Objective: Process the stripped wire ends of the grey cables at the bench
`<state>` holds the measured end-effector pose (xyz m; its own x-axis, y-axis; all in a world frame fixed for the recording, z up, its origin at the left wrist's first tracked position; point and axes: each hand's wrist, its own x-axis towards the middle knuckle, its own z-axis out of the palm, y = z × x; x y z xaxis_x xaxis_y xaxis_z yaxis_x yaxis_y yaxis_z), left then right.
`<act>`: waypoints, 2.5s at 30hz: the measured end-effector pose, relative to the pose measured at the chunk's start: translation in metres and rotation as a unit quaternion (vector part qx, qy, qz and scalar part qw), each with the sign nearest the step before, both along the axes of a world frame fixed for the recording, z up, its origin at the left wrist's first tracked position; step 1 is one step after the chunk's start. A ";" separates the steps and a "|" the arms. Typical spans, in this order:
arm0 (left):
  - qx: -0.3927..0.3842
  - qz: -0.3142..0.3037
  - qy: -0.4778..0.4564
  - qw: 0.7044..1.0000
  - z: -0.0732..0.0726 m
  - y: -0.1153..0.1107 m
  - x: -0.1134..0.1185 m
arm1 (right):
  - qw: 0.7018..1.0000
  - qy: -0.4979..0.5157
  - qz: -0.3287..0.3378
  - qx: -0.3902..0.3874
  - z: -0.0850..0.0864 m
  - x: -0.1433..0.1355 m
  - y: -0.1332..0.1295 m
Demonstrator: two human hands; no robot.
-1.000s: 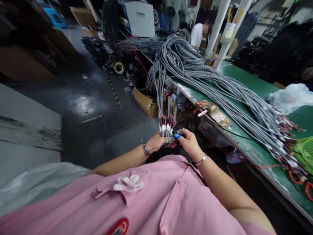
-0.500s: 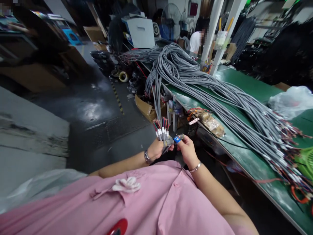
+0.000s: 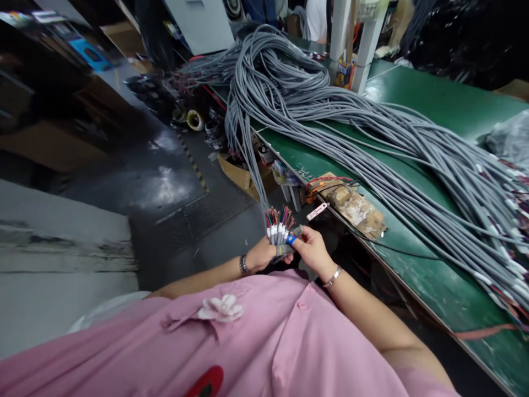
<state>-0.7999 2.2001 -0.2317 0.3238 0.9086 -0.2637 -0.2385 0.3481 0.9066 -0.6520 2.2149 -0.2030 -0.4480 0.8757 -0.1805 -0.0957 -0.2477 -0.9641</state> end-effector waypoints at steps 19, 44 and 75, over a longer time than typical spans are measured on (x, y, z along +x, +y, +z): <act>-0.035 0.140 -0.050 0.988 -0.017 0.012 -0.008 | 0.994 -0.080 -0.062 0.027 0.004 -0.008 0.017; -0.025 0.174 -0.042 0.984 -0.011 -0.001 0.002 | 0.994 -0.028 -0.101 -0.013 -0.016 -0.009 0.006; -0.021 0.126 -0.040 0.991 -0.007 0.000 -0.001 | 0.996 -0.011 -0.081 -0.046 -0.010 0.007 0.010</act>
<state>-0.8005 2.2005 -0.2385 0.1105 0.9519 -0.2859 -0.3938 0.3061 0.8667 -0.6445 2.2249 -0.2131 -0.2968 0.9153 -0.2724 -0.1203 -0.3188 -0.9402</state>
